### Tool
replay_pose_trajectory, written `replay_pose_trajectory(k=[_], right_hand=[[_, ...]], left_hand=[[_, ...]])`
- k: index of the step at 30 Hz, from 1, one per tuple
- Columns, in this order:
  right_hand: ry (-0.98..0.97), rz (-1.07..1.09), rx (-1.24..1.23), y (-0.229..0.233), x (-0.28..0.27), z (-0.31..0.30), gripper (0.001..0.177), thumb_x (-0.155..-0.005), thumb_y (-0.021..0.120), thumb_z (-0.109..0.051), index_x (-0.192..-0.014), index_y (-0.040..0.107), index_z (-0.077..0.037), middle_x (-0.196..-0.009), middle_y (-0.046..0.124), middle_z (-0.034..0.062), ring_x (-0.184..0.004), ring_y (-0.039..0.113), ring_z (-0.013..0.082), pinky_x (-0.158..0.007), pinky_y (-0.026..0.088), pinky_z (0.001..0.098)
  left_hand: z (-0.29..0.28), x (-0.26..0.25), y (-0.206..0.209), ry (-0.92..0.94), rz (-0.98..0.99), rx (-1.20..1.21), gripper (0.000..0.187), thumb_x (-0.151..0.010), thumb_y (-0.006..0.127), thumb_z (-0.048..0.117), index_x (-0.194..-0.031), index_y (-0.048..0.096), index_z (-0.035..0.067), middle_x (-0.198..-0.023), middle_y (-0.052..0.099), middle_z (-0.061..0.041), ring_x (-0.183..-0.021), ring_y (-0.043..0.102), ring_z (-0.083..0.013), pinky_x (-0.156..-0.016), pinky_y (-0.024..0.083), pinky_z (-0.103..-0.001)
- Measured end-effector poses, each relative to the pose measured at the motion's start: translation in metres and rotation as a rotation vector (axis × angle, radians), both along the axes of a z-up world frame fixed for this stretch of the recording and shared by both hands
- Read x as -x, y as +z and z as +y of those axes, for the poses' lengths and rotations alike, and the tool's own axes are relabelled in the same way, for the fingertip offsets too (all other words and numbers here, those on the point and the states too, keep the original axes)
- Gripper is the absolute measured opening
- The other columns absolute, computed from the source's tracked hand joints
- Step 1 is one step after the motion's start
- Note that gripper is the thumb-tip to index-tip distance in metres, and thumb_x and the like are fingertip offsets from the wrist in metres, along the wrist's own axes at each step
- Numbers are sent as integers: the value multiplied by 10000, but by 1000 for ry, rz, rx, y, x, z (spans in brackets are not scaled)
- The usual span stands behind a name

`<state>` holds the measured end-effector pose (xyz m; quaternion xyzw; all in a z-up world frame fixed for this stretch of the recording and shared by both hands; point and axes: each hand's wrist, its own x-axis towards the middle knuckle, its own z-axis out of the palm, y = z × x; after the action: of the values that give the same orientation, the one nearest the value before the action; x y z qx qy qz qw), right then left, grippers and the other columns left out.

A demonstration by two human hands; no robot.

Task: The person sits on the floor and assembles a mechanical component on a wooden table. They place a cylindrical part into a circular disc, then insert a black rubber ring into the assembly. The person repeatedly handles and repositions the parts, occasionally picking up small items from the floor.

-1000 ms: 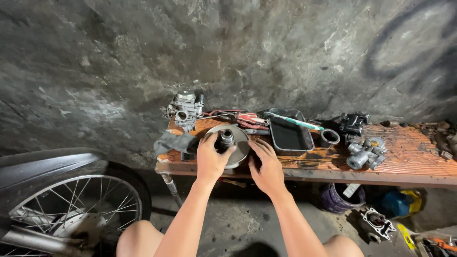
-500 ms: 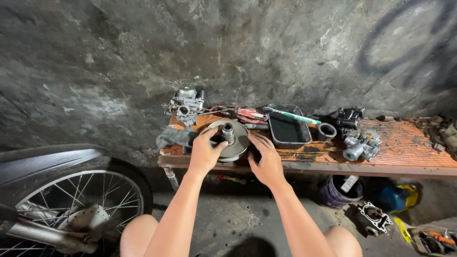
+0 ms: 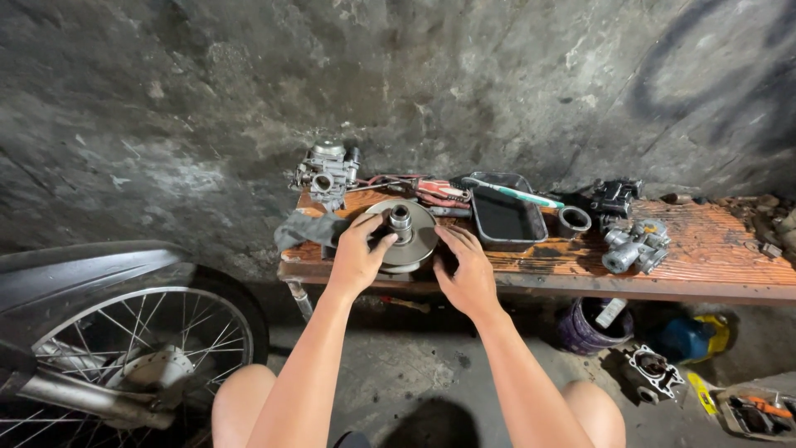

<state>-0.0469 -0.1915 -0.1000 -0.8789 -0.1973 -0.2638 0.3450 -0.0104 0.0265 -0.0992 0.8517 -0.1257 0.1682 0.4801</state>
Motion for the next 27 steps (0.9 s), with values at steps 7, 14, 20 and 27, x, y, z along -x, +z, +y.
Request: replay_pose_trajectory(k=[7, 14, 20, 27], right_hand=[[26, -45, 17, -9, -7, -4, 501, -831, 699, -5, -1329, 652, 15, -1301, 680, 193, -1302, 577, 383, -1160, 402, 526], [46, 34, -40, -14, -7, -7, 517, -852, 685, -19, -1367, 646, -9, -1348, 670, 177, -1329, 568, 378, -1196, 338, 541], [56, 15, -48, -20, -13, -11, 485, -870, 683, -46, -1355, 660, -35, -1337, 679, 166, -1311, 586, 367, -1183, 372, 518], [70, -109, -27, -11, -11, -6, 375, -918, 679, -43, -1290, 690, 10, -1261, 709, 205, -1229, 641, 384, -1118, 443, 484]], left_hand=[[-5, 12, 2, -16, -70, -21, 426, -1027, 629, 250, -1301, 641, -77, -1315, 646, -269, -1346, 536, -379, -1144, 434, -458], [-5, 12, 6, -5, -47, -58, 442, -1032, 625, 262, -1338, 626, -56, -1334, 649, -242, -1363, 533, -349, -1157, 424, -444], [-5, 12, 5, 3, -38, -70, 455, -1037, 619, 276, -1354, 615, -51, -1337, 648, -232, -1371, 526, -342, -1163, 419, -441], [-7, 4, -14, 56, -89, -35, 447, -1019, 657, 278, -1316, 645, -56, -1280, 681, -223, -1334, 557, -341, -1143, 441, -426]])
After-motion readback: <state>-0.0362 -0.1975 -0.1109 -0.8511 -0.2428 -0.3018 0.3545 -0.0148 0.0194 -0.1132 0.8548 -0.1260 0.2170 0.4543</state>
